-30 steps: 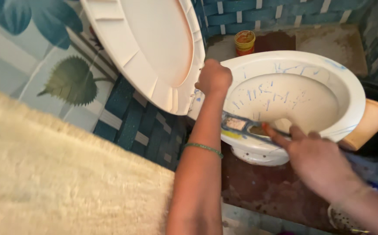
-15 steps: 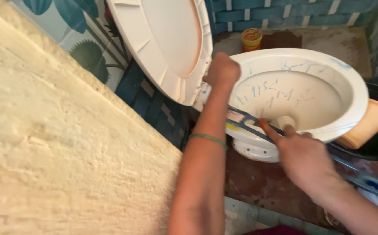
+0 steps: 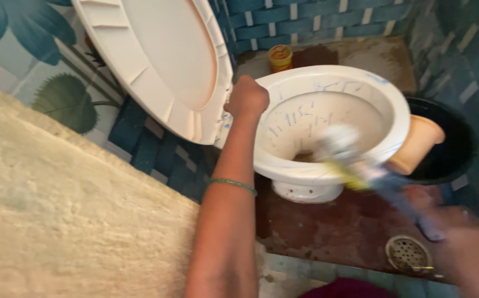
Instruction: The person cleans a toilet by applying liquid cleaner from a blue bottle and scrubbing the interior surfaces of the bowl with a handheld brush.
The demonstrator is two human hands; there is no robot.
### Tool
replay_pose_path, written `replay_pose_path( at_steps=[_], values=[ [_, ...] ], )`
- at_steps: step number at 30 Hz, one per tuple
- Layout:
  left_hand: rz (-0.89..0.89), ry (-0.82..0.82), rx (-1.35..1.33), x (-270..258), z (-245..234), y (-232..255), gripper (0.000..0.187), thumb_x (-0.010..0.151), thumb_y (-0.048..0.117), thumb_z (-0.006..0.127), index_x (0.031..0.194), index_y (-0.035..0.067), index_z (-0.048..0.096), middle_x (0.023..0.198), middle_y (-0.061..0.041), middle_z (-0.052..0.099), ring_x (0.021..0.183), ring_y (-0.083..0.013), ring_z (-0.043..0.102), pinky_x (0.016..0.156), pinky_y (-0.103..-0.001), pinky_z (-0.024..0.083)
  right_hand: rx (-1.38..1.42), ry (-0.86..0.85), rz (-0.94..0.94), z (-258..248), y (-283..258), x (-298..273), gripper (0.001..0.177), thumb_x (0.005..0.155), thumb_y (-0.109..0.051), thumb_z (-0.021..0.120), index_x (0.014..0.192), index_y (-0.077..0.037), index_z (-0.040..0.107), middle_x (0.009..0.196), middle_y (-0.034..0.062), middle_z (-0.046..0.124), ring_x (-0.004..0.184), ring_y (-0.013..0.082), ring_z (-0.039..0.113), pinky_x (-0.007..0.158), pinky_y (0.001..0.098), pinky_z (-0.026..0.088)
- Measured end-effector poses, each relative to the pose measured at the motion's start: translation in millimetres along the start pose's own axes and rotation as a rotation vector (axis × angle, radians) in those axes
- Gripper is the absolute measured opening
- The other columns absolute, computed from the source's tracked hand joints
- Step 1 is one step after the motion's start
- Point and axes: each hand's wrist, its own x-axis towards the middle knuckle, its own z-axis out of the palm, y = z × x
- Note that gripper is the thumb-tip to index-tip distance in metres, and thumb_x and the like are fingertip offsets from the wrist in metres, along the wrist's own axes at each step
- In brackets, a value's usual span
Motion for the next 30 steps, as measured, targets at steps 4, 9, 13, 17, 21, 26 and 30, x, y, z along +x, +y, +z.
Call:
replay_pose_path(
  at_steps=[4, 9, 13, 17, 21, 26, 30],
  values=[
    [0.060, -0.002, 0.100, -8.4, 0.9, 11.1, 0.029, 0.090, 0.012, 0.057, 0.117, 0.012, 0.069, 0.119, -0.012, 0.072, 0.114, -0.0331, 0.067, 0.113, -0.063, 0.029, 0.080, 0.007, -0.027, 1.3, -32.8, -3.3, 0.093, 0.088, -0.009, 0.053, 0.165, -0.039, 0.011, 0.133, 0.0071, 0.059, 0.104, 0.0166, 0.072, 0.085, 0.0313, 0.062],
    [0.083, -0.025, 0.155, -10.1, 6.6, 6.3, 0.029, 0.089, 0.011, 0.058, 0.116, 0.011, 0.070, 0.117, -0.014, 0.072, 0.114, -0.0336, 0.067, 0.114, -0.065, 0.027, 0.067, -0.075, 0.040, 16.2, 5.3, 1.2, 0.099, 0.095, 0.000, 0.049, 0.159, -0.053, -0.004, 0.136, 0.0042, 0.051, 0.098, 0.0177, 0.075, 0.084, 0.0307, 0.066],
    [0.086, 0.010, 0.147, -13.6, 16.0, -10.1, 0.029, 0.087, 0.012, 0.061, 0.114, 0.010, 0.070, 0.116, -0.016, 0.071, 0.114, -0.0348, 0.065, 0.113, -0.067, 0.024, -0.189, 0.044, 0.333, 30.0, 77.3, 26.0, 0.120, 0.073, -0.019, 0.077, 0.167, -0.045, 0.007, 0.121, 0.0108, 0.061, 0.084, 0.0175, 0.074, 0.067, 0.0259, 0.061],
    [0.086, 0.022, 0.142, -32.6, 27.2, -23.3, 0.026, 0.093, 0.012, 0.059, 0.114, 0.008, 0.074, 0.116, -0.016, 0.074, 0.119, -0.0354, 0.066, 0.123, -0.063, 0.022, -0.125, 0.336, 0.274, -0.9, 116.5, 48.0, 0.088, 0.095, -0.004, 0.059, 0.169, -0.036, 0.024, 0.100, 0.0073, 0.063, 0.070, 0.0157, 0.071, 0.061, 0.0246, 0.061],
    [0.148, 0.354, -0.035, -44.7, 38.2, -34.6, 0.036, 0.089, 0.013, 0.063, 0.124, 0.008, 0.070, 0.136, -0.015, 0.063, 0.138, -0.0368, 0.046, 0.118, -0.065, 0.019, -0.287, 0.238, -0.012, -23.7, 70.3, 43.4, 0.093, 0.087, -0.013, 0.060, 0.169, -0.034, 0.021, 0.094, 0.0017, 0.068, 0.074, 0.0148, 0.075, 0.063, 0.0282, 0.062],
    [0.060, 0.479, -0.218, -56.6, 49.5, -57.4, 0.041, 0.094, 0.024, 0.064, 0.132, 0.009, 0.066, 0.155, -0.011, 0.048, 0.149, -0.0360, 0.032, 0.118, -0.062, 0.020, -0.232, 0.385, 0.070, -60.3, 98.4, 78.3, 0.069, 0.094, -0.015, 0.050, 0.158, -0.036, 0.038, 0.109, 0.0096, 0.066, 0.082, 0.0251, 0.076, 0.068, 0.0375, 0.064],
    [0.040, 0.574, -0.219, -65.8, 58.6, -84.2, 0.048, 0.095, 0.025, 0.065, 0.139, 0.006, 0.059, 0.159, -0.019, 0.038, 0.150, -0.0415, 0.023, 0.115, -0.064, 0.016, -0.187, 0.512, 0.157, -74.3, 121.0, 116.2, 0.076, 0.095, -0.011, 0.044, 0.161, -0.046, 0.031, 0.123, 0.0186, 0.061, 0.079, 0.0347, 0.076, 0.068, 0.0449, 0.063]
  ],
)
